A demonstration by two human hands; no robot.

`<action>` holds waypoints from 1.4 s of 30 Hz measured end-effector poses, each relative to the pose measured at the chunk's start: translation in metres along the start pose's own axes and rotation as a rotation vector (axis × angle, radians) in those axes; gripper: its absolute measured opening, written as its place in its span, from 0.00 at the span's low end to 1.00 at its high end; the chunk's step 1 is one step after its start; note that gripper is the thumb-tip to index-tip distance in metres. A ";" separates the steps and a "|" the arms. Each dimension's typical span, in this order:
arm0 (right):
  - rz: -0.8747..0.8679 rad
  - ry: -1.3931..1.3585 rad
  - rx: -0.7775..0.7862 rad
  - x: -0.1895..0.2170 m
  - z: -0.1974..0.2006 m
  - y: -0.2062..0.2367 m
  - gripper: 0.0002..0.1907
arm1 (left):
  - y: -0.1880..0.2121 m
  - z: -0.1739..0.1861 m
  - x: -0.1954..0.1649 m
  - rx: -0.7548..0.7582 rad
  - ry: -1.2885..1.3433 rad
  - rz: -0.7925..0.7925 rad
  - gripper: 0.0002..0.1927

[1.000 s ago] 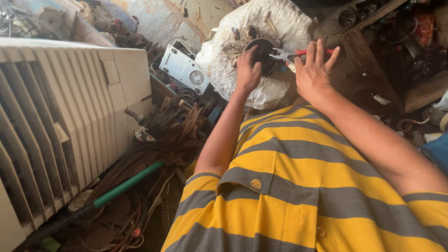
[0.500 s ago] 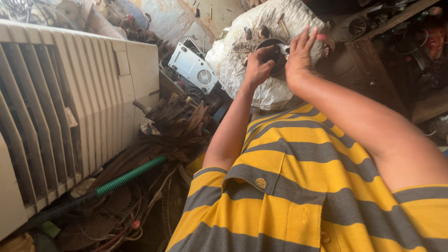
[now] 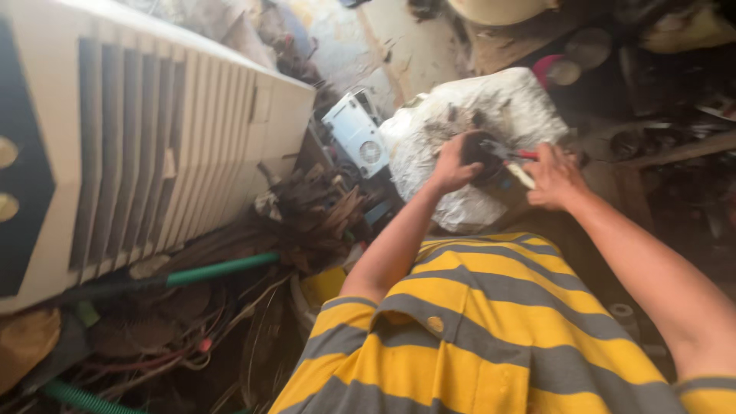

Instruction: The person uses pliers to cut wires and a hammer to strike a circular electrical component, likely a motor stator, resting on a white sack. The person repeatedly cuts and pulls wires from the component while occasionally striking it with a hammer.

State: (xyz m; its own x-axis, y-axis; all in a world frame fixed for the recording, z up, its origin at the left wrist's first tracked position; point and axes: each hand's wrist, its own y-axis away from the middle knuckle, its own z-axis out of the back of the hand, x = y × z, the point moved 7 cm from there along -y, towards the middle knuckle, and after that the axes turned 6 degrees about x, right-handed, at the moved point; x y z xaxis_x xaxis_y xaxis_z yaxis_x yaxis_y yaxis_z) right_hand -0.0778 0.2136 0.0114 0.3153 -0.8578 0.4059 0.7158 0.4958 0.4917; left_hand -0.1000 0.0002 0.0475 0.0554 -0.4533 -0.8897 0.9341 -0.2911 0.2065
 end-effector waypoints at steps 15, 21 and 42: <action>0.112 -0.424 0.138 0.002 -0.019 -0.014 0.34 | 0.003 -0.029 0.030 0.072 -0.340 0.276 0.38; -0.009 -0.339 0.040 0.006 -0.020 -0.005 0.30 | 0.005 -0.032 0.030 0.034 -0.295 0.333 0.36; -0.588 -0.802 -0.984 -0.146 0.083 0.188 0.18 | -0.005 -0.026 0.056 -0.144 -0.534 0.365 0.26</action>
State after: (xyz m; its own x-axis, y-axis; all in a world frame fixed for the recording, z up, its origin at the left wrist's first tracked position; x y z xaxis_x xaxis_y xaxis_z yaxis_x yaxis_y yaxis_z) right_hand -0.0409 0.4431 0.1088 -0.3783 -0.4285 0.8206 0.8608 -0.4890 0.1415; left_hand -0.0922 -0.0019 -0.0133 0.2297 -0.8676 -0.4410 0.9282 0.0589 0.3674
